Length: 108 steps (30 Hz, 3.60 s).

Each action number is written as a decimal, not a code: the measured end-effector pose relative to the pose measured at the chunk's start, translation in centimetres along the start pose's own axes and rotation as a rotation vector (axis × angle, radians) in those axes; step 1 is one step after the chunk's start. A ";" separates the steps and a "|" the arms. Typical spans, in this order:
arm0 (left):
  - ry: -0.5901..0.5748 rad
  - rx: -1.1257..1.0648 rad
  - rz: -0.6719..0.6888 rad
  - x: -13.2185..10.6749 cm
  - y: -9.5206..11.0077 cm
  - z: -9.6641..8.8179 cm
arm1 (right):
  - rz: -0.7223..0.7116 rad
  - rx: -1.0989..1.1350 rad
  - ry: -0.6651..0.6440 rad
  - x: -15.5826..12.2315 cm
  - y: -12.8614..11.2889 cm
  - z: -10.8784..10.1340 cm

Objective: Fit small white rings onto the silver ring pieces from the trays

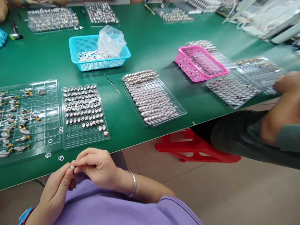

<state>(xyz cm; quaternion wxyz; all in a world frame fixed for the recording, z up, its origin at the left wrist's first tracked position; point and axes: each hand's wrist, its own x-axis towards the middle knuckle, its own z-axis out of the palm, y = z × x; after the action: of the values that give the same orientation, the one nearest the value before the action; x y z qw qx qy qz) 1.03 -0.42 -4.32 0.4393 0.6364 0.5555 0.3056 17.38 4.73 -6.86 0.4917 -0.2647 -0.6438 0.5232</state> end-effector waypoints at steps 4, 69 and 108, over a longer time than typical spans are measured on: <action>0.009 0.020 0.035 0.0 0.0 -0.1 | 0.030 -0.002 -0.016 0.0 -0.2 -0.1; -0.029 0.028 0.017 -0.1 1.3 -1.3 | 0.026 -0.085 -0.151 1.3 -1.9 -0.9; -0.140 -0.052 -0.042 -1.0 1.8 -1.3 | 0.070 -0.021 -0.289 2.3 -2.3 -1.3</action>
<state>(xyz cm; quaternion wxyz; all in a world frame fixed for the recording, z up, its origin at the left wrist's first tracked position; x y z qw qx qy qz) 0.45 -1.11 -2.02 0.4997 0.6327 0.5286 0.2656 18.08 6.50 -3.90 0.3726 -0.2143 -0.7037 0.5658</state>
